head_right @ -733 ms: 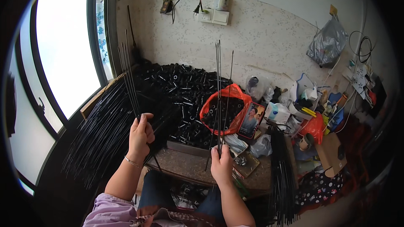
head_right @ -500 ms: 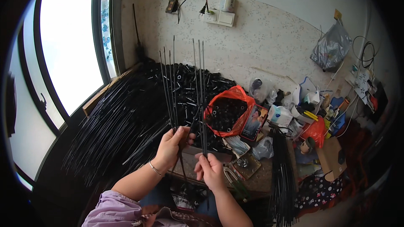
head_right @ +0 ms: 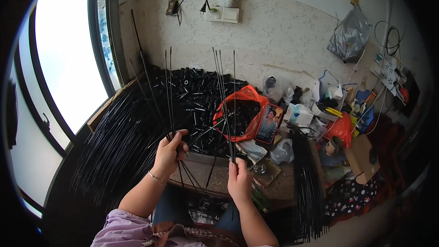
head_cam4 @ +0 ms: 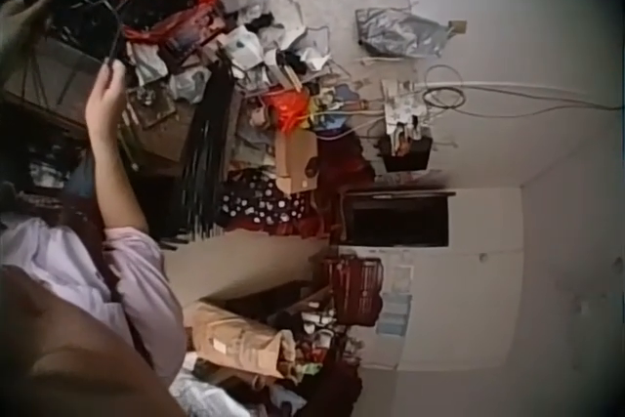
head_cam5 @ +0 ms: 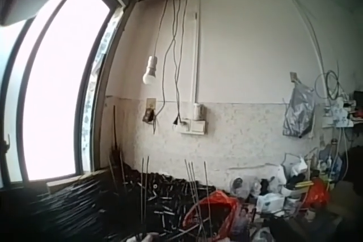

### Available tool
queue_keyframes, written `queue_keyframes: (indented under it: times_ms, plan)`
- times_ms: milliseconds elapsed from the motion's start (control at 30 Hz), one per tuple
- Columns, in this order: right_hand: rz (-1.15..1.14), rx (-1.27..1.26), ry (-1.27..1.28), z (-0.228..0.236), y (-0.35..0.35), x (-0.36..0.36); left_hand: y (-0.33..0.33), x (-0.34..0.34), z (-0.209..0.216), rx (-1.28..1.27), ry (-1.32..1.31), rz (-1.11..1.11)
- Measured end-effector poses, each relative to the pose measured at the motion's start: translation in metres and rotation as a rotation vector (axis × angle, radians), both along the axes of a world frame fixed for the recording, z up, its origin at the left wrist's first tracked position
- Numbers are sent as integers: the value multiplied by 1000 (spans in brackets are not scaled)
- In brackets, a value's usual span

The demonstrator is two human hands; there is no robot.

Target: Assembling and trimming black plastic rods at a manufacturing workbench.

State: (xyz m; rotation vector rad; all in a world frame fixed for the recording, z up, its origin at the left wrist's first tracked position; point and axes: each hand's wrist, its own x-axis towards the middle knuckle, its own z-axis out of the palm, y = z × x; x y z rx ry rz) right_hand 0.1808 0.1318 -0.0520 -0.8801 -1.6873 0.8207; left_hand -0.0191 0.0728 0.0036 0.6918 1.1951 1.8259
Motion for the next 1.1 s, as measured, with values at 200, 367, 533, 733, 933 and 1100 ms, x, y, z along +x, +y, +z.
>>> queue_keyframes:
  times_ms: [200, 367, 533, 733, 933, 1100]
  plan:
    - [164, -80, 127, 11, -9, -22, 1, 42, -1, 54, -148, -48]
    - [246, -36, 114, -29, -36, -25, 29, 44, 1, 35, -430, -415]
    - [578, -621, 34, -73, -70, -1, 43, 28, 6, 65, -347, -457]
    - [534, -696, 365, -78, -50, 5, 39, 38, -11, -79, -131, -494]
    - [770, -559, -103, -111, -45, 10, 38, 17, 0, 12, -172, -467]
    - [701, -383, 53, -87, -32, -7, 22, 21, -12, 47, 33, -575]
